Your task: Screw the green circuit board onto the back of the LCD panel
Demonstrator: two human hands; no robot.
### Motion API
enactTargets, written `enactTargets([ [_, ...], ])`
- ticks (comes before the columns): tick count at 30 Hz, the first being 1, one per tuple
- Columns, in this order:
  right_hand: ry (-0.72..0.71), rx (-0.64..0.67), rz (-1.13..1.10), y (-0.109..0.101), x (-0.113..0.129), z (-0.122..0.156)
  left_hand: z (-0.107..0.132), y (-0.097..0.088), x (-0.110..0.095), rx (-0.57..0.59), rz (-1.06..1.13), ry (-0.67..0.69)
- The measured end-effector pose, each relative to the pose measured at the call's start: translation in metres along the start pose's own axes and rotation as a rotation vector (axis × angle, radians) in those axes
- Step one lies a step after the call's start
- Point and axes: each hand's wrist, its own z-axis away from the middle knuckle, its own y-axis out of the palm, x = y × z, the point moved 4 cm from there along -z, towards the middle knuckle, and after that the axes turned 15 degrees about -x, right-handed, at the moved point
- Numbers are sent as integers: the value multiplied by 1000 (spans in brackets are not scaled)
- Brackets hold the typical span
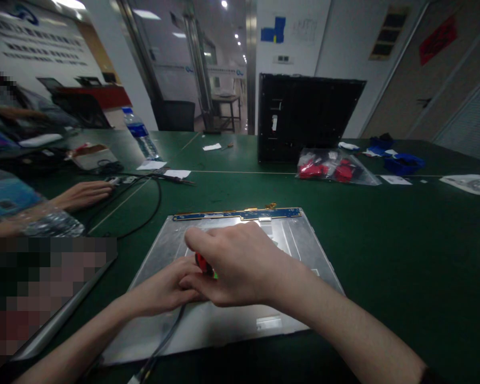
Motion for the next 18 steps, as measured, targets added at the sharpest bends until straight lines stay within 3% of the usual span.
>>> enactTargets([
  [8, 20, 34, -43, -2, 1, 1, 0, -1, 0, 7, -13, -20],
  [18, 13, -28, 25, 3, -1, 0, -2, -2, -5, 0, -7, 4],
])
